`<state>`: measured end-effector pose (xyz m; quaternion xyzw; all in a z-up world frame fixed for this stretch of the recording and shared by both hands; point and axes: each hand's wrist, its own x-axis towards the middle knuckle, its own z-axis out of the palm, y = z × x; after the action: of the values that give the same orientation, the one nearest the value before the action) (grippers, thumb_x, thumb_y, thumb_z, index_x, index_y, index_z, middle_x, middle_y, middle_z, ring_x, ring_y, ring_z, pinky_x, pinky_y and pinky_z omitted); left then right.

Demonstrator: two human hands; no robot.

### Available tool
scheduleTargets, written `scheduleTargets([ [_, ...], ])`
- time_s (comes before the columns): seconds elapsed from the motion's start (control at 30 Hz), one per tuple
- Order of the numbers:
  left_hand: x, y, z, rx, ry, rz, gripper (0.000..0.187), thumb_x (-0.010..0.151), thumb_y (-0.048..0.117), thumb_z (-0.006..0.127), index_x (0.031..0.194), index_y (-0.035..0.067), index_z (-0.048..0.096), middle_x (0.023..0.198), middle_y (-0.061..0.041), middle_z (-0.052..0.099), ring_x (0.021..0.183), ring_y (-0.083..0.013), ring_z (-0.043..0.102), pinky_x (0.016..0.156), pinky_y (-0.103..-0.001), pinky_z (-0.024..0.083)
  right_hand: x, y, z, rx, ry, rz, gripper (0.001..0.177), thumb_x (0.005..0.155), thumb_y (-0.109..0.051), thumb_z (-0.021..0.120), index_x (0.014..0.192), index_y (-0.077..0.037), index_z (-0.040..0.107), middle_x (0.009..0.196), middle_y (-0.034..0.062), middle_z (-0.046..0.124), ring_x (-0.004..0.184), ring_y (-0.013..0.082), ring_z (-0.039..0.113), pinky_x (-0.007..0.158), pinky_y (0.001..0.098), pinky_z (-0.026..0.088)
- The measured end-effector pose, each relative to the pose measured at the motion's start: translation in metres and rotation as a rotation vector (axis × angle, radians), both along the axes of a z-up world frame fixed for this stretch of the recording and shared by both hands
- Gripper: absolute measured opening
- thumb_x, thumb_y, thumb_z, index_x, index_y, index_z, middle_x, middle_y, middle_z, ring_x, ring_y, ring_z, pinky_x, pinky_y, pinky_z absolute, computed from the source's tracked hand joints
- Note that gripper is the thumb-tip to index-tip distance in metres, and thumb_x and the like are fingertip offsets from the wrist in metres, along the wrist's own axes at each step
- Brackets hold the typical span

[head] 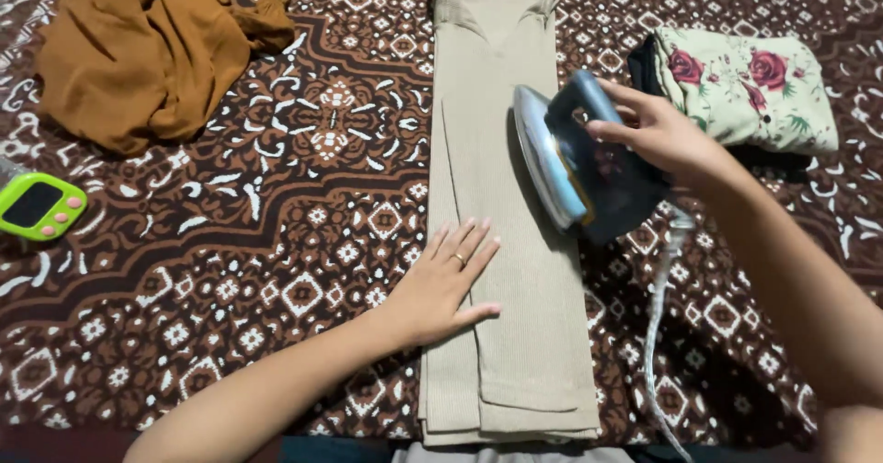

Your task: The person irons a beige long-sleeved shirt laid flat on a patterned bedspread, smoothing the body and sleeves with a handheld iron. The person then folds the shirt neatly and places it on top of a stack of other folded clothes.

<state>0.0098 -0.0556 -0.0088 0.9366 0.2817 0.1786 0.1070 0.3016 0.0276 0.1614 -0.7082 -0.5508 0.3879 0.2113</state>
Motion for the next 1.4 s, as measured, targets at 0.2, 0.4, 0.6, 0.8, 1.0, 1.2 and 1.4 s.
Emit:
scheduleTargets([
  [0.2, -0.001, 0.000, 0.006, -0.072, 0.062, -0.012, 0.089, 0.097, 0.072, 0.037, 0.159, 0.009, 0.033, 0.166, -0.022, 0.028, 0.154, -0.0403, 0.023, 0.124, -0.057, 0.014, 0.012, 0.128, -0.115, 0.396, 0.481, 0.140, 0.065, 0.103, -0.007, 0.064, 0.160, -0.010, 0.034, 0.124, 0.0262, 0.058, 0.068, 0.0341, 0.069, 0.051, 0.0493, 0.064],
  [0.4, 0.000, -0.001, 0.003, 0.057, 0.028, 0.005, 0.084, 0.099, 0.066, 0.041, 0.160, 0.008, 0.033, 0.167, -0.022, 0.026, 0.155, -0.0392, 0.024, 0.125, -0.054, 0.016, -0.013, 0.215, -0.100, 0.302, 0.389, -0.180, 0.036, 0.100, -0.016, 0.053, 0.136, -0.016, 0.056, 0.082, 0.0087, 0.059, 0.053, 0.0181, 0.067, 0.042, 0.0313, 0.060],
  [0.6, -0.001, -0.002, 0.002, 0.016, 0.036, -0.008, 0.085, 0.099, 0.066, 0.037, 0.162, 0.009, 0.028, 0.170, -0.021, 0.020, 0.157, -0.0377, 0.018, 0.125, -0.054, 0.013, -0.006, 0.135, -0.082, 0.323, -0.269, 0.112, 0.058, 0.094, -0.029, 0.054, 0.152, -0.019, 0.049, 0.123, 0.0199, 0.067, 0.102, 0.0362, 0.064, 0.086, 0.0447, 0.045],
  [0.8, 0.000, 0.000, -0.004, 0.081, -0.039, -0.010, 0.085, 0.097, 0.063, 0.050, 0.159, 0.008, 0.033, 0.167, -0.022, 0.026, 0.154, -0.0384, 0.025, 0.124, -0.054, 0.017, -0.019, -0.011, -0.051, 0.063, 0.127, 0.053, 0.074, 0.100, -0.016, 0.050, 0.167, -0.027, 0.020, 0.087, 0.0150, 0.060, 0.047, 0.0264, 0.063, 0.038, 0.0388, 0.053],
  [1.0, 0.000, -0.001, -0.003, 0.105, -0.010, 0.013, 0.085, 0.099, 0.066, 0.046, 0.161, 0.010, 0.031, 0.168, -0.021, 0.024, 0.154, -0.0372, 0.024, 0.124, -0.053, 0.014, -0.033, 0.016, -0.043, 0.177, -0.206, 0.124, 0.065, 0.100, -0.024, 0.044, 0.164, -0.022, 0.030, 0.083, 0.0108, 0.073, 0.048, 0.0234, 0.071, 0.055, 0.0356, 0.058],
  [1.2, -0.001, -0.001, -0.001, 0.090, 0.004, 0.007, 0.083, 0.099, 0.065, 0.046, 0.160, 0.010, 0.031, 0.168, -0.021, 0.024, 0.154, -0.0378, 0.024, 0.125, -0.052, 0.014, 0.010, 0.166, -0.101, 0.528, -0.485, 0.109, 0.060, 0.101, -0.023, 0.045, 0.154, 0.002, 0.036, 0.110, 0.0398, 0.066, 0.098, 0.0589, 0.062, 0.084, 0.0611, 0.043],
  [1.4, -0.002, -0.002, -0.001, 0.103, 0.021, 0.000, 0.083, 0.100, 0.065, 0.043, 0.161, 0.009, 0.031, 0.168, -0.021, 0.023, 0.154, -0.0373, 0.023, 0.125, -0.052, 0.015, 0.033, 0.228, -0.114, 0.475, -0.587, -0.042, 0.054, 0.096, -0.032, 0.049, 0.140, 0.000, 0.051, 0.116, 0.0374, 0.065, 0.106, 0.0595, 0.060, 0.089, 0.0627, 0.044],
])
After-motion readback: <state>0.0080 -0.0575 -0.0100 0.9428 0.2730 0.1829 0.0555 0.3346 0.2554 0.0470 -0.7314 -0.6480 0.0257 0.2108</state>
